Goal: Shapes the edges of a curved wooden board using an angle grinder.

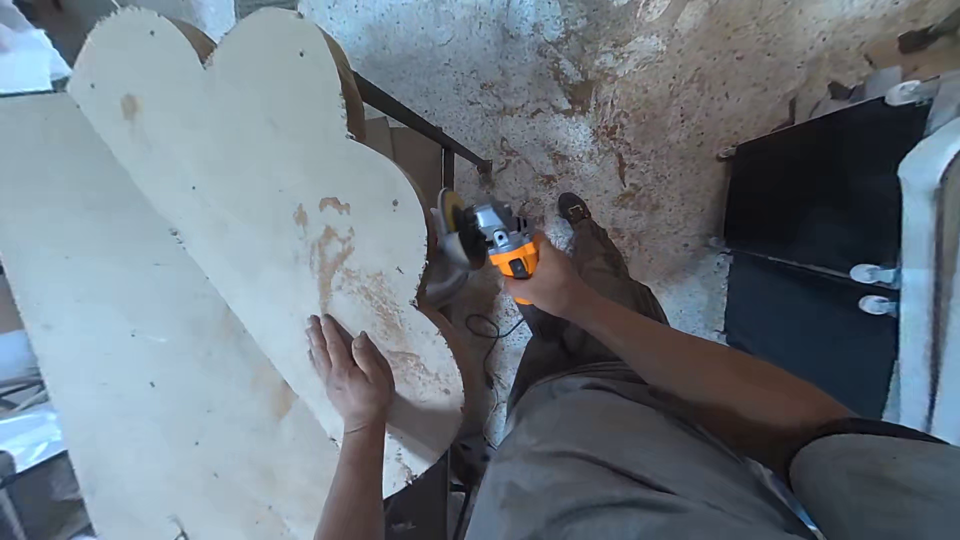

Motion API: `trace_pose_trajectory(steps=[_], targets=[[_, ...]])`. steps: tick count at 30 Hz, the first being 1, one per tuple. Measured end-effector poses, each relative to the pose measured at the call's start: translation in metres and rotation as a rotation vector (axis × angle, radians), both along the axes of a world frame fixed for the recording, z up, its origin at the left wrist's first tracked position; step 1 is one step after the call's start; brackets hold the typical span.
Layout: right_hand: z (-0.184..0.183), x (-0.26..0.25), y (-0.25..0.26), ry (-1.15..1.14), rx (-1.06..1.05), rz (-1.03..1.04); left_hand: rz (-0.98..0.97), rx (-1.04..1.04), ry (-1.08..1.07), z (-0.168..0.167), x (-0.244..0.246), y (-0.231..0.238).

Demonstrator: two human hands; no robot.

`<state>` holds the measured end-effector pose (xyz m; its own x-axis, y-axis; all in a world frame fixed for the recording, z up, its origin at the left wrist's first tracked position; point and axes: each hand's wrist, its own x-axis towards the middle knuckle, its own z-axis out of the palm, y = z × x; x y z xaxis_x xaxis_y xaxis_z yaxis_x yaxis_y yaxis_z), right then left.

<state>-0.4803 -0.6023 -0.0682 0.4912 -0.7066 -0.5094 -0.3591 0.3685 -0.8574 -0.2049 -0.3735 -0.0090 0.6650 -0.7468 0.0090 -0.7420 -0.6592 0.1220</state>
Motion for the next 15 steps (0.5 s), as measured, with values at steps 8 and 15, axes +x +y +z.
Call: trace_pose_trajectory(steps=[8,15], targets=[[0.002,0.018,0.019,-0.026,-0.035,0.059,-0.033,-0.035,-0.006,-0.003,0.002,0.002],[0.01,0.017,-0.005,-0.004,0.02,0.123,-0.066,-0.058,-0.02,-0.006,0.004,0.005]])
